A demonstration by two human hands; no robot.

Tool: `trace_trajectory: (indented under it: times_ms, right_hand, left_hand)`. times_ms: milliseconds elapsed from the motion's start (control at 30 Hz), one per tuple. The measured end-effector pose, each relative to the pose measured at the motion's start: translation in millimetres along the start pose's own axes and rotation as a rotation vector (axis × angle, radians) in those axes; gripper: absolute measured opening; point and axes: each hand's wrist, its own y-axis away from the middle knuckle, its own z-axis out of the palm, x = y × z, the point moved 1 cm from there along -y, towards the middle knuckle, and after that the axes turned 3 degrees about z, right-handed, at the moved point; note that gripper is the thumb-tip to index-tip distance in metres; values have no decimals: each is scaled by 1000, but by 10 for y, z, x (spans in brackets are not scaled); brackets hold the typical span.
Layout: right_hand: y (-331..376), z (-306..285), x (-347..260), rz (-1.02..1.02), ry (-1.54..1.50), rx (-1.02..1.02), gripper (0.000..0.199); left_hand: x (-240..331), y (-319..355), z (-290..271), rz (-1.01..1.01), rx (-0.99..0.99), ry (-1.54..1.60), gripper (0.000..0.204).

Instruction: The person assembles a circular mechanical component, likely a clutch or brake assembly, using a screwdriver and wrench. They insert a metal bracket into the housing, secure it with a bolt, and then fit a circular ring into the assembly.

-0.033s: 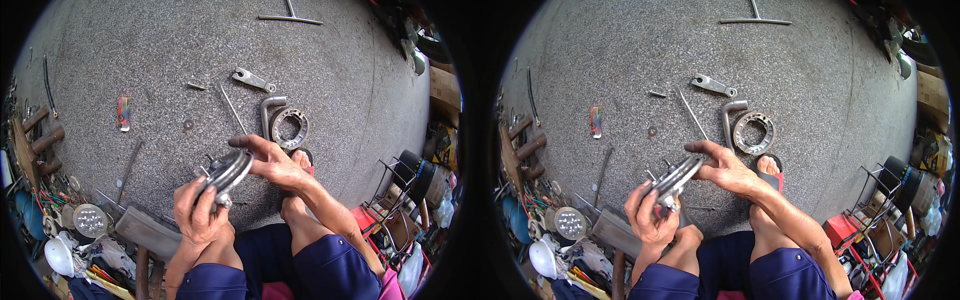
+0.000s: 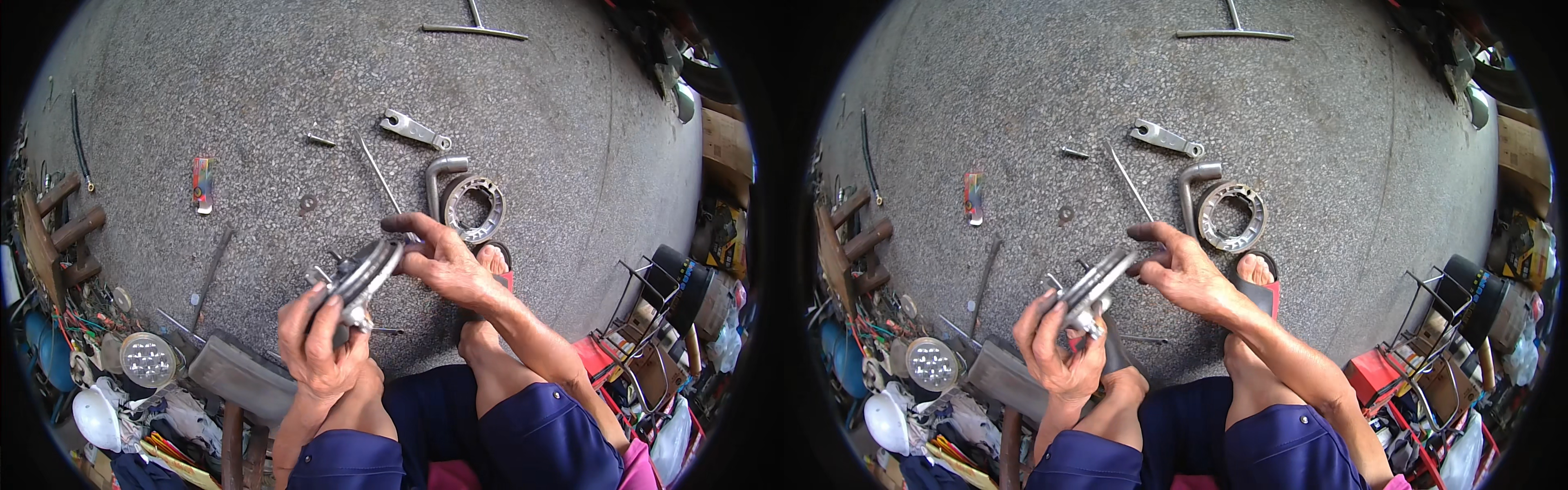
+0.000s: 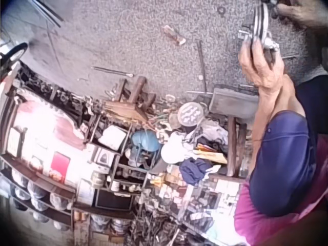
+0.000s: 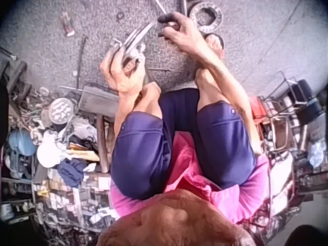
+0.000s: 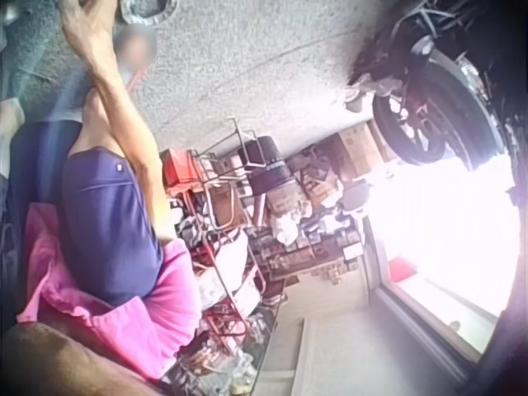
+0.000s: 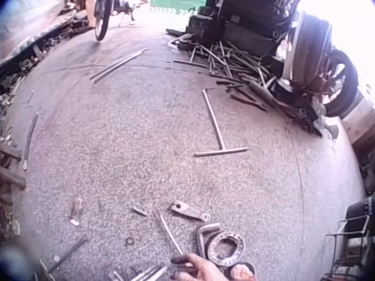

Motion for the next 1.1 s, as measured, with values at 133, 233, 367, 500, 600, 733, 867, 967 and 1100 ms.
trace_trajectory:
  times_ms: [133,233,367,500,600,733,867,967,1100]
  right_hand:
    - [43,80,-153,-3,20,-23,32]
    - [135,246,-138,-135,261,-117,36]
    - [134,356,-117,-149,412,5,31]
    - [117,275,-53,-35,349,11,31]
    - [132,298,56,-130,336,64,29]
    - [193,301,2,-12,482,19,33]
    - [216,236,120,-57,408,45,27]
    - [245,189,172,-168,508,71,26]
    - [281,199,194,-291,598,151,24]
  left_hand:
    - [-103,-30,57,-94,55,-146,46]
    - [-182,97,155,-56,-1,-151,44]
    - [-150,267,317,-86,-45,-56,47]
    - [-112,328,362,-83,-49,-40,51]
    - [-78,383,329,-283,27,114,55]
    - [-91,487,311,-577,23,368,46]
    - [-111,503,314,-403,-132,186,39]
    - [-98,518,318,-326,-142,169,39]
    - [-89,540,332,-285,-148,157,39]
